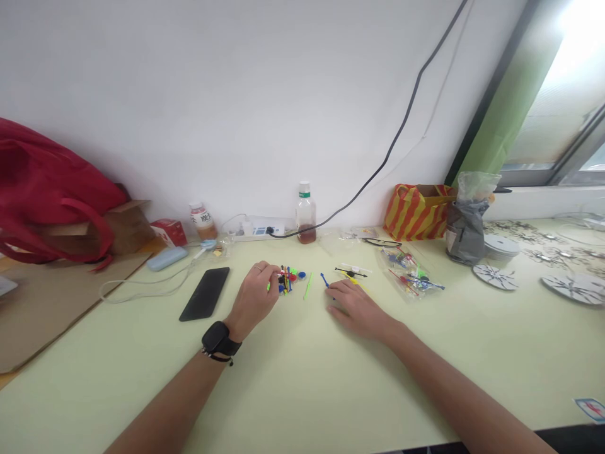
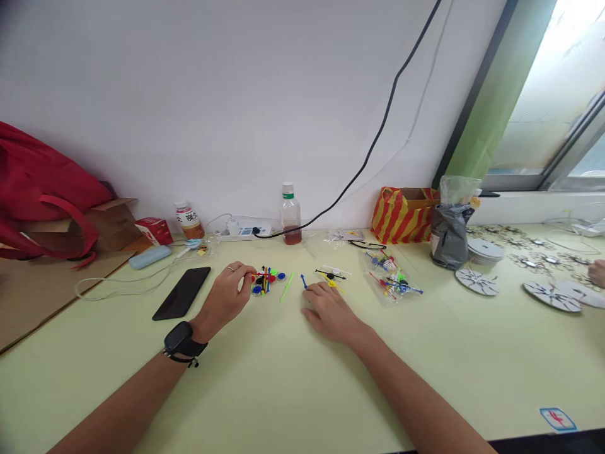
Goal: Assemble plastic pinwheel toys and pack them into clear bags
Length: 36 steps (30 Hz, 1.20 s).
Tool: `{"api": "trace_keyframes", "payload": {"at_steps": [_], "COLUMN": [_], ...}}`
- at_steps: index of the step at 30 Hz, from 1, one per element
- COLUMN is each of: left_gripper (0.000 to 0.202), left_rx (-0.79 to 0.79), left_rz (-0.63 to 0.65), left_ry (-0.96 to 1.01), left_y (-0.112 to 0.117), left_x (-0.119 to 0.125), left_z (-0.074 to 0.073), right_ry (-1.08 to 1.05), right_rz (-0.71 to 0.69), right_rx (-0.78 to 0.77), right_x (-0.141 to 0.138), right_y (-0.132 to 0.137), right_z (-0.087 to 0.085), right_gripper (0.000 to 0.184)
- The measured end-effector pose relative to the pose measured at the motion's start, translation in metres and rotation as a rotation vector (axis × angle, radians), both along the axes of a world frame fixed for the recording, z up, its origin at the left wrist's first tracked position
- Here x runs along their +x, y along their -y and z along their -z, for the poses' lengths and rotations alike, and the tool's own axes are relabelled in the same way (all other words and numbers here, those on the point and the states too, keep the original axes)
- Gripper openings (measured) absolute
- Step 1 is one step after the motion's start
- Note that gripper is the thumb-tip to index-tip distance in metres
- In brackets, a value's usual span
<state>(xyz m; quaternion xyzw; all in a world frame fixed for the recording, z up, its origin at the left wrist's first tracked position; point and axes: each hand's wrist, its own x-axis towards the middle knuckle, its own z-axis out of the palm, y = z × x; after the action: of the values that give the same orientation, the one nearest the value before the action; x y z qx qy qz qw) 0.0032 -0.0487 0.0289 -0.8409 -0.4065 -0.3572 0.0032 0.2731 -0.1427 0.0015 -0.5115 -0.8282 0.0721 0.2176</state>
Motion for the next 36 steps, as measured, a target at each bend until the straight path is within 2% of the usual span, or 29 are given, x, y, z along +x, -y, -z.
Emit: {"api": "trace_keyframes", "payload": {"at_steps": [9, 15, 25, 33, 36], "left_gripper": [0.022, 0.021, 0.021, 0.022, 0.022], "left_rx": [0.014, -0.007, 0.038, 0.013, 0.006], "left_rz": [0.011, 0.006, -0.001, 0.005, 0.022], "left_ry": [0.033, 0.000, -0.008, -0.022, -0.012], "left_y": [0.004, 0.005, 0.006, 0.005, 0.004], "left_x": [0.002, 0.003, 0.004, 0.004, 0.005], "left_z": [-0.005, -0.001, -0.004, 0.000, 0.001], "right_ry": [0.007, 0.011, -0.014, -0.008, -0.001], "right_rz": [-0.010, -0.005, -0.003, -0.157, -0.148], "right_rx": [0.002, -0.003, -0.042, -0.109, -0.094], "right_x": [0.002, 0.001, -0.006, -0.026, -0.026], "right_y": [0.000, 0.000, 0.004, 0.010, 0.009], "right_z": [0.001, 0.001, 0.006, -0.004, -0.004], "right_gripper": [0.022, 0.025, 0.053, 0.055, 0.050]}}
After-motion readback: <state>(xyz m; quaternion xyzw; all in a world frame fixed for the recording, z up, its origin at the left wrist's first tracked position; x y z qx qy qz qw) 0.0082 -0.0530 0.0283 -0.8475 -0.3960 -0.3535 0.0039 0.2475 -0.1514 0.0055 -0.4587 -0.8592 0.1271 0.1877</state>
